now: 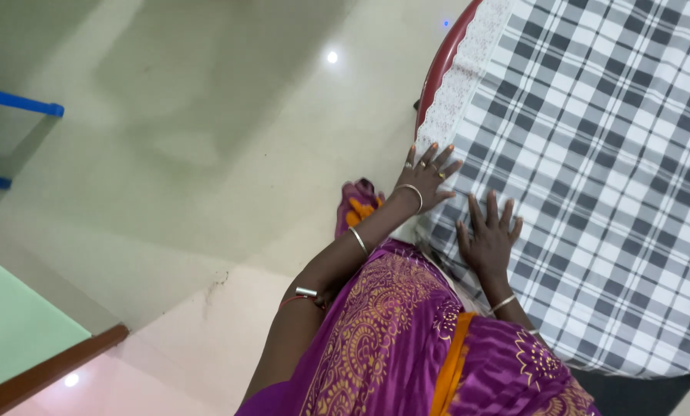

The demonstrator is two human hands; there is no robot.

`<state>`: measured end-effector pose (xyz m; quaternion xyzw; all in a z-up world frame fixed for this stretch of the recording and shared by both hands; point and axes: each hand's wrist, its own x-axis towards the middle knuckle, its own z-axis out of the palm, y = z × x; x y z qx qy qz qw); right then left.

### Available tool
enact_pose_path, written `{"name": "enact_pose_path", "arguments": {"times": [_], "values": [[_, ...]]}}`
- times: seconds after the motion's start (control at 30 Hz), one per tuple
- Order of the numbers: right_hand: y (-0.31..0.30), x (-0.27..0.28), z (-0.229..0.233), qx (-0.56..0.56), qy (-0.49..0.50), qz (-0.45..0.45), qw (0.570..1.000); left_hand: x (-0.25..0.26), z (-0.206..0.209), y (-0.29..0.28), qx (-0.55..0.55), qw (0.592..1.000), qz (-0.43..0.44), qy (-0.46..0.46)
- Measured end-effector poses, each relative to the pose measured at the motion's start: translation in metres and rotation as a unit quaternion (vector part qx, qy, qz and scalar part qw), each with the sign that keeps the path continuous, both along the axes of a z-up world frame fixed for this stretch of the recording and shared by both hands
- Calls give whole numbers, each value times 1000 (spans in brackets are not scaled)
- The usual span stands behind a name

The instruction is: The person smooths a checkered tablecloth on a round table by hand, walking around the table to flatten the fabric and adjust the edges. She uses both hands to press and rub the cloth surface repeatedly.

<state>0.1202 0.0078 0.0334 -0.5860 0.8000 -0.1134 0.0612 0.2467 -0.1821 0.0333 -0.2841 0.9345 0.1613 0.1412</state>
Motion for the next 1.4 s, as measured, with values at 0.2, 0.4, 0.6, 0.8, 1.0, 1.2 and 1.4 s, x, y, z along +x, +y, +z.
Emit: {"name": "enact_pose_path", "arguments": {"times": [0.2, 0.4, 0.6, 0.8, 1.0, 1.2, 1.4], "values": [[-3, -1, -5, 7, 10, -21, 1000, -19, -1, -73, -8, 999, -44, -2], [-6, -1, -7, 18, -12, -35, 999, -28, -6, -113, 13, 997, -76, 15], [-10, -3, -7, 34, -20, -45, 998, -29, 1, -121, 38, 994, -101, -2], [-10, -2, -6, 39, -23, -53, 998, -32, 16, -132, 30, 990, -136, -3], [-38, 7, 0, 16, -7, -159, 987, -48, 24, -156, 26, 985, -163, 51], [-182, 0, 0, -140, -20, -198, 970, -65, 18, -180, 56, 979, -192, 37], [-320, -33, -12, -103, -82, -244, 961, -76, 1, -248, -49, 964, -256, 44]]}}
